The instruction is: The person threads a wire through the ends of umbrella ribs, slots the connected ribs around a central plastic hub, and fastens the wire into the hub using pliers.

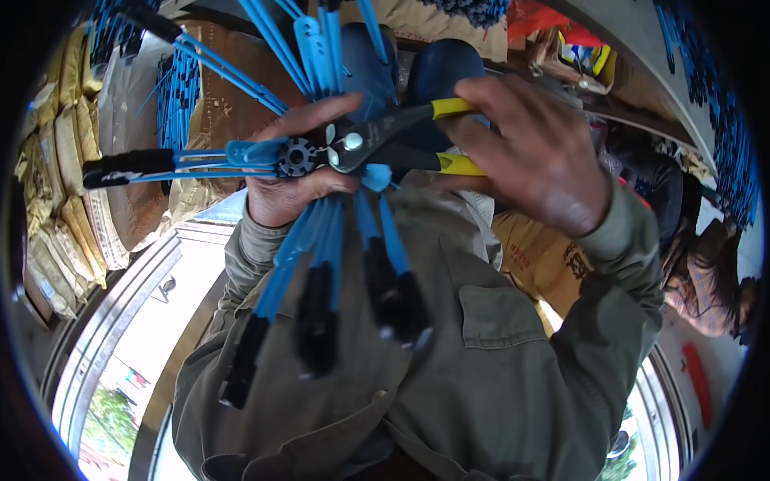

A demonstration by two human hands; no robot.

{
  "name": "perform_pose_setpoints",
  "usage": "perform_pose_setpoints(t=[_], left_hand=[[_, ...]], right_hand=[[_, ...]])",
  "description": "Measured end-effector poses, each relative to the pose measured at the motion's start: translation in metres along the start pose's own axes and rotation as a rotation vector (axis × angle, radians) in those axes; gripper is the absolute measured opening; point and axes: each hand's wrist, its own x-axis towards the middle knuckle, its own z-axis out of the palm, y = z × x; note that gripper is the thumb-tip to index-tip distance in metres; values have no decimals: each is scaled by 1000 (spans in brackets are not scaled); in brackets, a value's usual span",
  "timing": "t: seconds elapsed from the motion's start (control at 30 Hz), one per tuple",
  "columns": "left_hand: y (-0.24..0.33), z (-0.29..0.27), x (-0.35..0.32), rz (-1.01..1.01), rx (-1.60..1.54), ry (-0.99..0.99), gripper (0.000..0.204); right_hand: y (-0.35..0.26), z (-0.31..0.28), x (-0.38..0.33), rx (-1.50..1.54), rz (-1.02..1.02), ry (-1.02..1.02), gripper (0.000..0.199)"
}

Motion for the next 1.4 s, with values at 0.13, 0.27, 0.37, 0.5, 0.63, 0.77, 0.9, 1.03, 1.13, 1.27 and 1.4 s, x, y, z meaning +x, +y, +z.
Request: perform_pose_setpoints(t=[0.13,0.27,0.37,0.5,0.63,0.77,0.9,1.03,1.13,1.27,1.4], left_hand=[[7,-11,6,-126,58,-189,58],[2,-13,9,-78,74,-291,60],[-2,-14,2,-124,58,-268,59],[-4,-9,-3,-201,-46,-73,55],[-8,-10,-5,-139,-106,-44,54],[2,-14,9,-167,76,-247,54],[-7,-12,2,-58,-5,-186,53],[-6,0,-3,-28,34,-43,51],[-7,6,-5,-109,63,31,53],[-5,10,-6,-113,52,63,53],[-9,8,-10,-77,75,73,51]], right_hand=[[13,-5,9,545,133,-326,38],[22,-5,23,1225,398,-858,52],[5,-2,14,917,306,-629,52],[-27,8,-6,48,98,90,50],[-6,11,-8,789,334,-143,55],[16,10,-10,1707,652,-627,52],[5,10,-14,901,234,-250,51],[-12,22,-17,347,101,-37,52],[-13,32,-16,44,192,-1,51],[-8,25,-10,3,162,47,46],[-10,33,-15,23,149,3,37]])
